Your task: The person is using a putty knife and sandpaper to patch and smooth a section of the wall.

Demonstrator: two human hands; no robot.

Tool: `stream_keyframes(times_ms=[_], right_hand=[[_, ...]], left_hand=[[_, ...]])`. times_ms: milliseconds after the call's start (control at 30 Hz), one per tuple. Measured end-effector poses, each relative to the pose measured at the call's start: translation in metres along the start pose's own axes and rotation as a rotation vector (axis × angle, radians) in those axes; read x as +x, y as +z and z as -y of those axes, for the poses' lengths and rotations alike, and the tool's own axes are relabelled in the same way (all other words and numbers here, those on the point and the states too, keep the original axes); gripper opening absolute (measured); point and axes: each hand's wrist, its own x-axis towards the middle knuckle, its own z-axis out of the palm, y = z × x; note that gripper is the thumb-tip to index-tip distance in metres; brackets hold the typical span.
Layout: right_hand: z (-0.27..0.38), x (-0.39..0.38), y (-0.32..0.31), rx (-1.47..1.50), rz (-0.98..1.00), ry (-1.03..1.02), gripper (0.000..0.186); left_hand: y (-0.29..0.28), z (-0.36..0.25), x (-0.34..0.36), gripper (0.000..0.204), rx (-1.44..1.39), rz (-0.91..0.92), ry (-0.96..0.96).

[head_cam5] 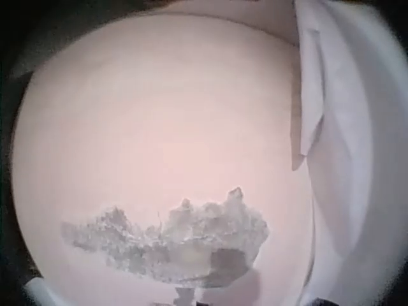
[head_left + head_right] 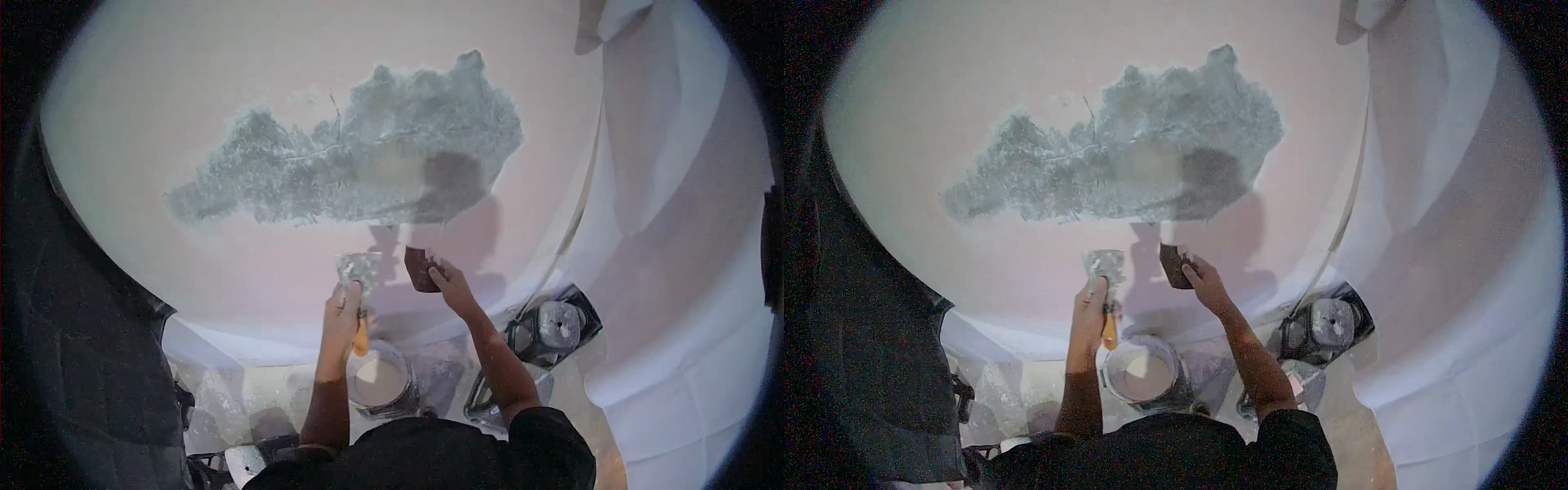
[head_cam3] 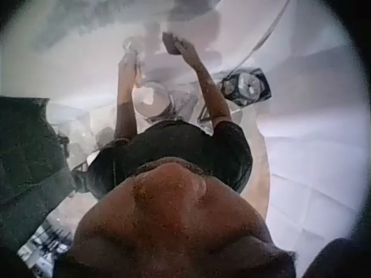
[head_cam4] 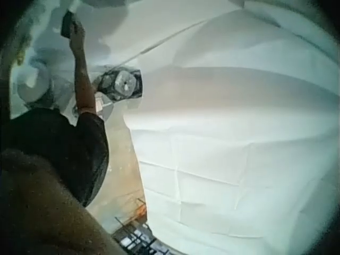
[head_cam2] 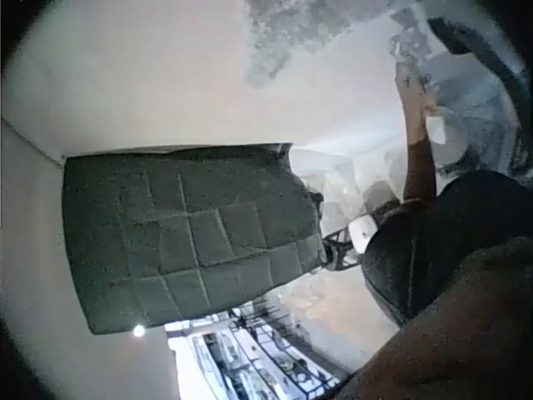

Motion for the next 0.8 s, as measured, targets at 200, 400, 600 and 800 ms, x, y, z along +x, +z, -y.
stream_keyframes(times_ms=[200, 400, 600, 800], right_hand=[[0.088, -0.057, 0.045, 0.300, -0.081, 0.198, 0.033], [0.078, -0.116, 0.071, -0.280, -0.256, 0.286, 0.042], [0.028, -0.195, 0.099, -0.173, 0.250, 0.454, 0.045], [-0.005, -0.209, 0.158, 0.233, 0.258, 0.610, 0.049]], left_hand=[[-0.010, 0.071, 0.003, 0.028, -0.004, 0.321, 0.004], [-0.030, 0.123, -0.025, 0.034, -0.252, 0.232, -0.323], [-0.041, 0.124, -0.046, 0.029, -0.296, 0.123, -0.277], [-0.065, 0.129, -0.068, 0.031, -0.014, 0.146, -0.270]])
